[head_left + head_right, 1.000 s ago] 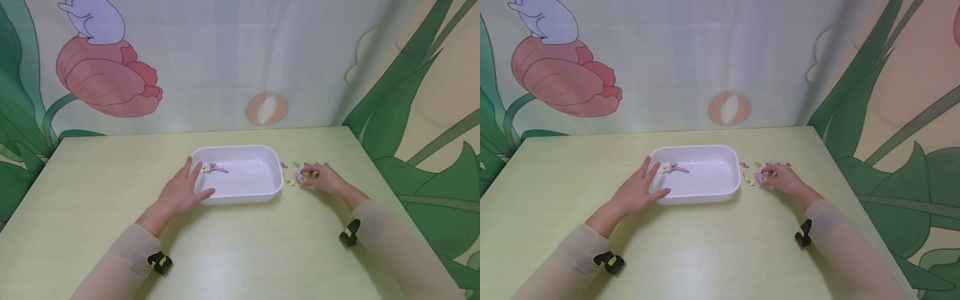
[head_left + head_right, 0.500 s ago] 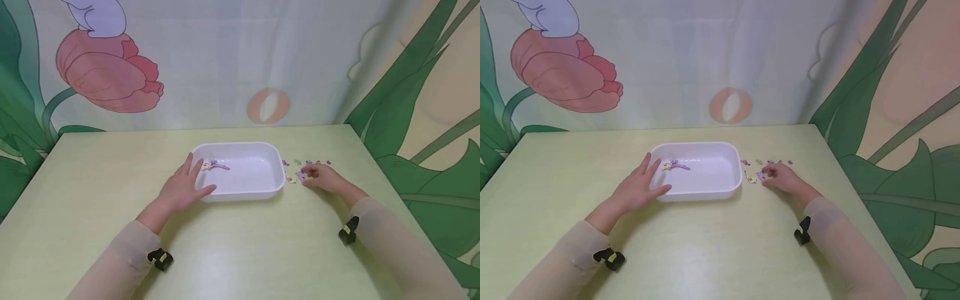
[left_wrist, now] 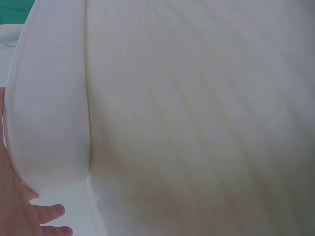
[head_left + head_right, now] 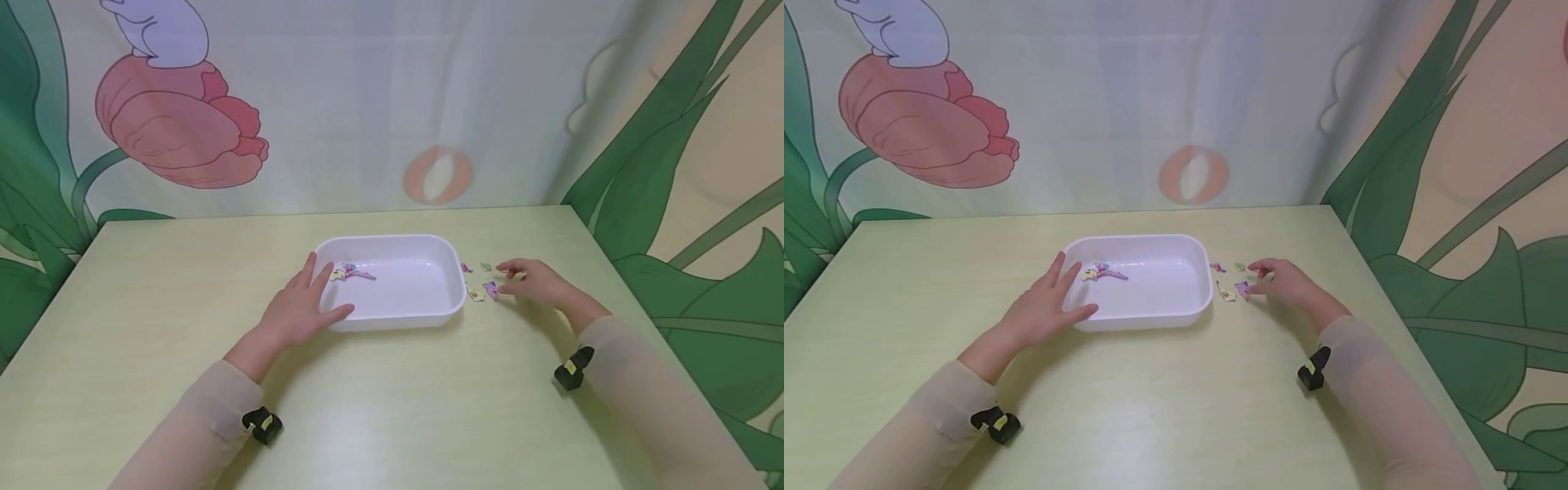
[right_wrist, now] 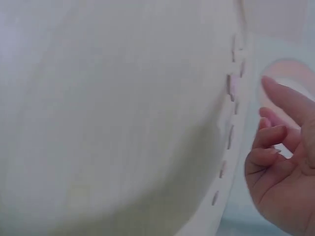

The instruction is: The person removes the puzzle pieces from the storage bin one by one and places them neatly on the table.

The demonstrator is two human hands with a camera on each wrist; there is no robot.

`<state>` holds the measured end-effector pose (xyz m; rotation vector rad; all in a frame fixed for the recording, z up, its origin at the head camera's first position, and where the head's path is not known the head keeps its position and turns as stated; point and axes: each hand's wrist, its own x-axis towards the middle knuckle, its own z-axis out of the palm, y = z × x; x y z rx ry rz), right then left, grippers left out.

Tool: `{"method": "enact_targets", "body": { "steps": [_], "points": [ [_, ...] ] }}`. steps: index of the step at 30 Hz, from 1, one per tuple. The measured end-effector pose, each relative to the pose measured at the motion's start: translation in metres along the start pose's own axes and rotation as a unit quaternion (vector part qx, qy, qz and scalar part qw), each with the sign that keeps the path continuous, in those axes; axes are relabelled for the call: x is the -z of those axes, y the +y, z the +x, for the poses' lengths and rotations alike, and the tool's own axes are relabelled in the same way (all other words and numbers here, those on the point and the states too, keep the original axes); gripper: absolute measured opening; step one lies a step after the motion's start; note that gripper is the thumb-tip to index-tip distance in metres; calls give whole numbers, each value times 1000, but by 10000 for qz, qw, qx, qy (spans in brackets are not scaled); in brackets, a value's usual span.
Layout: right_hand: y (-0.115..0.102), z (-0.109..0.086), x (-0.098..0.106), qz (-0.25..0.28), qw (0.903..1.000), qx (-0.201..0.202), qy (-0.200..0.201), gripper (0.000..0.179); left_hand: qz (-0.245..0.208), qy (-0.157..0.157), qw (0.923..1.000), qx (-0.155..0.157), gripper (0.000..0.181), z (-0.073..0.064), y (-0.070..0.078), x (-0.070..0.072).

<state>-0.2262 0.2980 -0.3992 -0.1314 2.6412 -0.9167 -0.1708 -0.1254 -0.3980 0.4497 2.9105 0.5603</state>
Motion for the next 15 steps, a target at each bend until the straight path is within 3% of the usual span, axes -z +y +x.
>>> {"method": "enact_targets", "body": {
  "steps": [3, 7, 11, 15],
  "points": [
    [-15, -1, 1, 273, 9986, 263, 365, 49, 37, -35, 10000, 12, 95, 0, 1, 1],
    [-52, 2, -11, 969, 9901, 751, 686, 49, 62, -87, 9999, 82, 94, -1, 1, 2],
    [-87, 9, -27, 1383, 9816, 1204, 526, 46, 47, -97, 9999, 38, 94, -1, 3, 3],
    [-112, 23, -43, 1410, 9787, 1481, 210, 41, 69, -71, 10000, -6, 93, -1, 3, 4]
  ]
}}
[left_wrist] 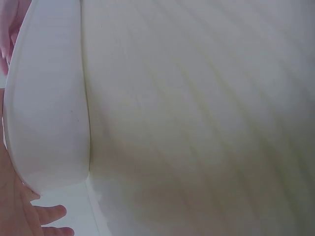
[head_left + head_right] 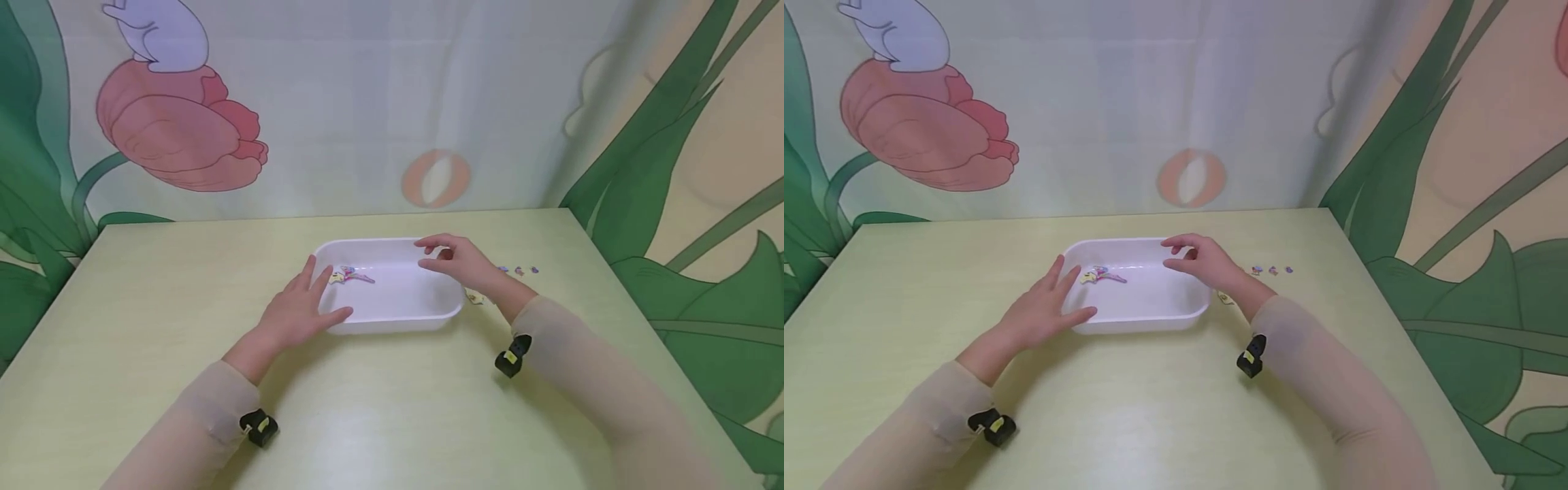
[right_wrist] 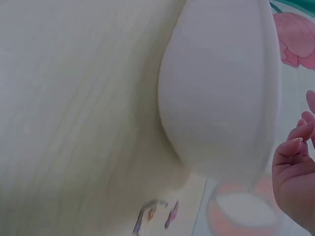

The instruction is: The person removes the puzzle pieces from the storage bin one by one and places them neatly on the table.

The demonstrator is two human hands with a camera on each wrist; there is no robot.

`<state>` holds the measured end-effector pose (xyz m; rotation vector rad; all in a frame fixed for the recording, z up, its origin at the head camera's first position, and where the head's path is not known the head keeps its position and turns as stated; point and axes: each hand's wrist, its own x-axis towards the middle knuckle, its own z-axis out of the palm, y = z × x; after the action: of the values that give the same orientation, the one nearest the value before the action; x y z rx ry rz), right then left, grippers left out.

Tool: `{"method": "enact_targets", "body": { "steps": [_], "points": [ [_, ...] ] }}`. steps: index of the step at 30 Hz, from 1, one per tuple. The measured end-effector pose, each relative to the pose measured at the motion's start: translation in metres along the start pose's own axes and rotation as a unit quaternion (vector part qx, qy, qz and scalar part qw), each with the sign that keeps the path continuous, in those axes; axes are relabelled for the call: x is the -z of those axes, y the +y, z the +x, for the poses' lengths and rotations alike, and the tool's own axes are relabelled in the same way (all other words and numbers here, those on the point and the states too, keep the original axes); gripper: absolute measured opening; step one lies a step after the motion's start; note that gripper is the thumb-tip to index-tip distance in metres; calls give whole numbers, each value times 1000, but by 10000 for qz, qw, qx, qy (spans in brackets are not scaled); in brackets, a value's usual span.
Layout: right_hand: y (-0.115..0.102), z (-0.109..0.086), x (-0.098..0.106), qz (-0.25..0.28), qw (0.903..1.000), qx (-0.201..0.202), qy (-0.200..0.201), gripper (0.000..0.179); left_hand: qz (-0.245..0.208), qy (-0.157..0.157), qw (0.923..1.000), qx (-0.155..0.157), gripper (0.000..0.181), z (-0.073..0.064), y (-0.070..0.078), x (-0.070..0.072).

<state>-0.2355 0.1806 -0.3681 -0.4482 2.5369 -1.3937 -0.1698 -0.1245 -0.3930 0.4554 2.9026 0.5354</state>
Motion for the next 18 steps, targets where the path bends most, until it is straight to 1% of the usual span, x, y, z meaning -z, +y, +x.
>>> {"method": "enact_targets", "body": {
  "steps": [4, 7, 13, 18],
  "points": [
    [-5, 18, -17, -58, 9995, 166, -273, 40, 24, 7, 10000, 31, 91, 1, 0, -1],
    [-8, 28, -26, -63, 9988, 247, -427, 41, 29, -34, 10000, 70, 91, 1, 0, -1],
    [-18, 42, -40, -263, 9973, 185, -662, 42, 120, -74, 9998, 128, 92, 2, 1, 0],
    [-21, 51, -50, -113, 9960, 266, -840, 41, 185, -86, 9997, 109, 92, 4, 1, 0]
  ]
}}
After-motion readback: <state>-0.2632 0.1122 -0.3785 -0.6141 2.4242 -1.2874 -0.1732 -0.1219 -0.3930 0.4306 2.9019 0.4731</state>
